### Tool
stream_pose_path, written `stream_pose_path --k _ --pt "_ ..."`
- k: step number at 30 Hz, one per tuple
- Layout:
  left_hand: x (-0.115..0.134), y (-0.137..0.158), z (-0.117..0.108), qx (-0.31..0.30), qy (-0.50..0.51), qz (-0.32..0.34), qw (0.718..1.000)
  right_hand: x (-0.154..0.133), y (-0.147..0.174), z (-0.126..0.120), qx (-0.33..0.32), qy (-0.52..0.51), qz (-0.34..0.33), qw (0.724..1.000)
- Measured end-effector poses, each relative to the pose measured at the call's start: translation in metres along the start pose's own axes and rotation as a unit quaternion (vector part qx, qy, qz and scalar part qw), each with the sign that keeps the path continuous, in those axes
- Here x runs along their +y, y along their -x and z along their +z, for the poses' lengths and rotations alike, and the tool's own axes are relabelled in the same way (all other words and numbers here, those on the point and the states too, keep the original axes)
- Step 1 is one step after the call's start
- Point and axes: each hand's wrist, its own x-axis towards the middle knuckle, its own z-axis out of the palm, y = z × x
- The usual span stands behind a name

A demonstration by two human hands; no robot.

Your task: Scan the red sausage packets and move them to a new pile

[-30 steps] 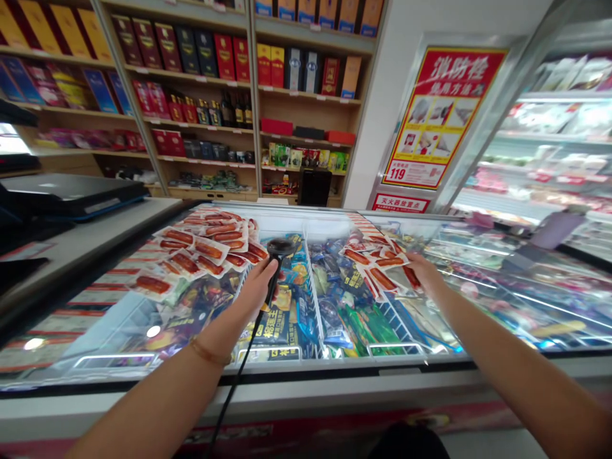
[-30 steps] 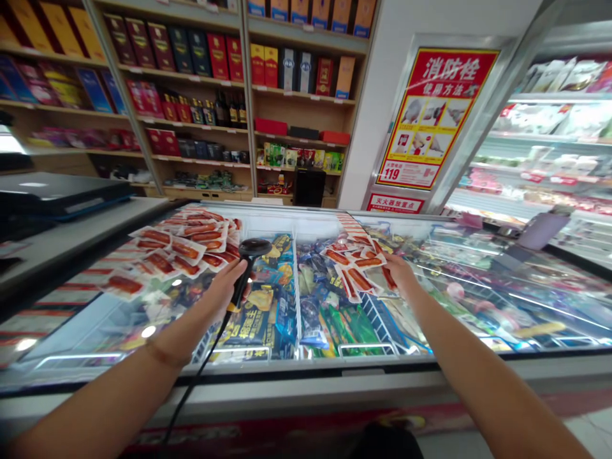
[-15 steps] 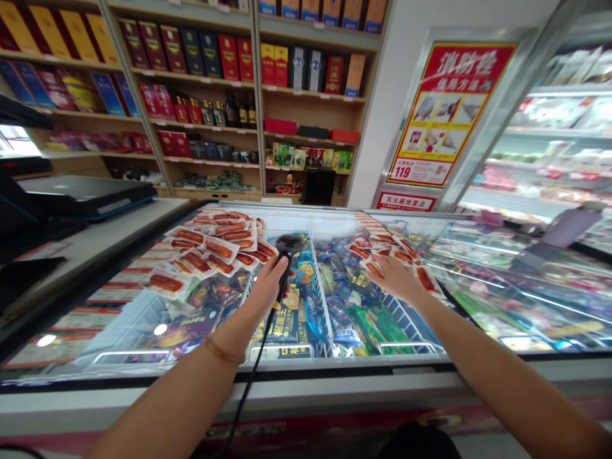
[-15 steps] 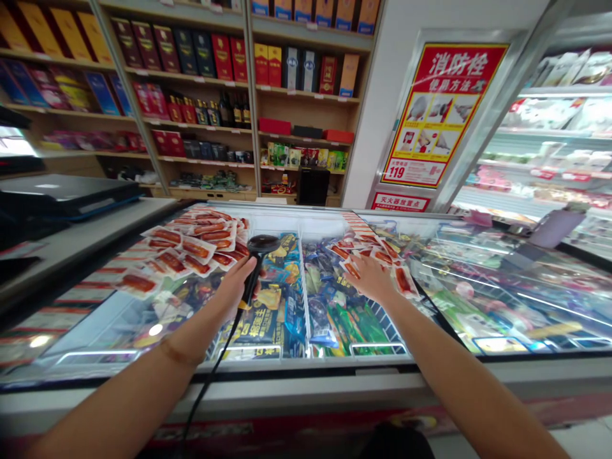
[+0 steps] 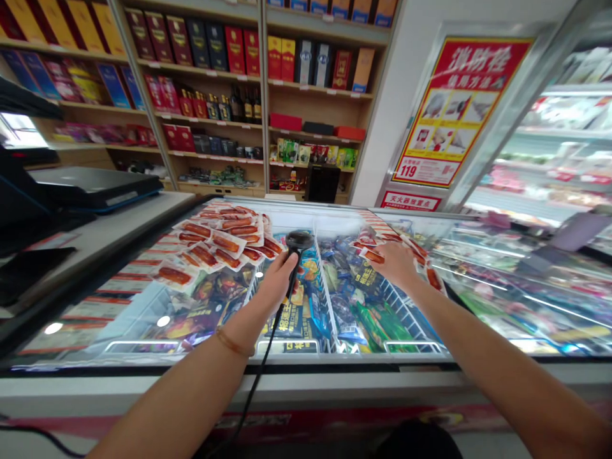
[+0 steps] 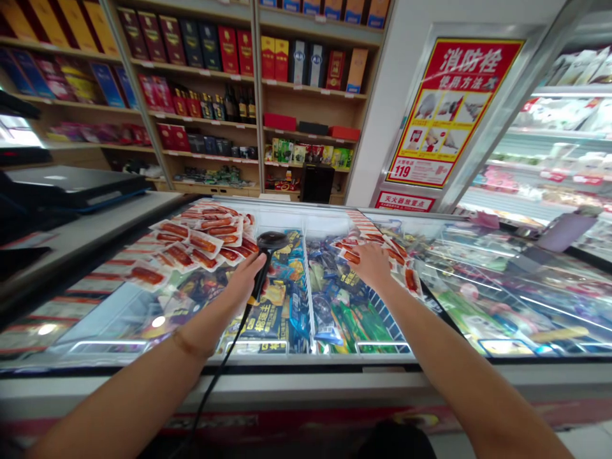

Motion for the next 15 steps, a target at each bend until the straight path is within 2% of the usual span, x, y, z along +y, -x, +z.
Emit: stream_pose_path --k 2,3,5,7,9,11,13,15 --pt "0.000 0.000 0.000 -0.001 0.003 0.000 1.000 -0.012 -0.010 0.001 -0.001 -0.140 0.010 0.990" --pt "0.000 0.000 0.000 -0.002 0.004 0.000 1.000 -0.020 -0.016 0.002 -0.006 -0.239 0.019 0.971" --pt "0.000 0.000 0.000 -0.004 0.008 0.001 1.000 -0.040 -0.026 0.006 -0.018 -0.427 0.053 0.902" --pt "0.000 0.001 0.000 -0.008 0.008 0.000 1.000 -0.063 -0.032 0.012 -0.017 -0.539 0.097 0.837" --pt "0.000 0.001 -0.001 -0.007 0.007 -0.003 1.000 -0.084 -0.033 0.022 0.000 -0.601 0.126 0.789" --pt "0.001 0.001 -0.001 -0.006 0.006 -0.007 1.000 -0.098 -0.030 0.033 0.023 -0.640 0.144 0.754" --pt "0.001 0.002 -0.001 -0.010 0.006 -0.010 1.000 -0.106 -0.025 0.045 0.040 -0.658 0.154 0.736" --pt "0.002 0.004 -0.001 -0.022 0.010 -0.009 1.000 -0.106 -0.021 0.054 0.058 -0.661 0.155 0.732"
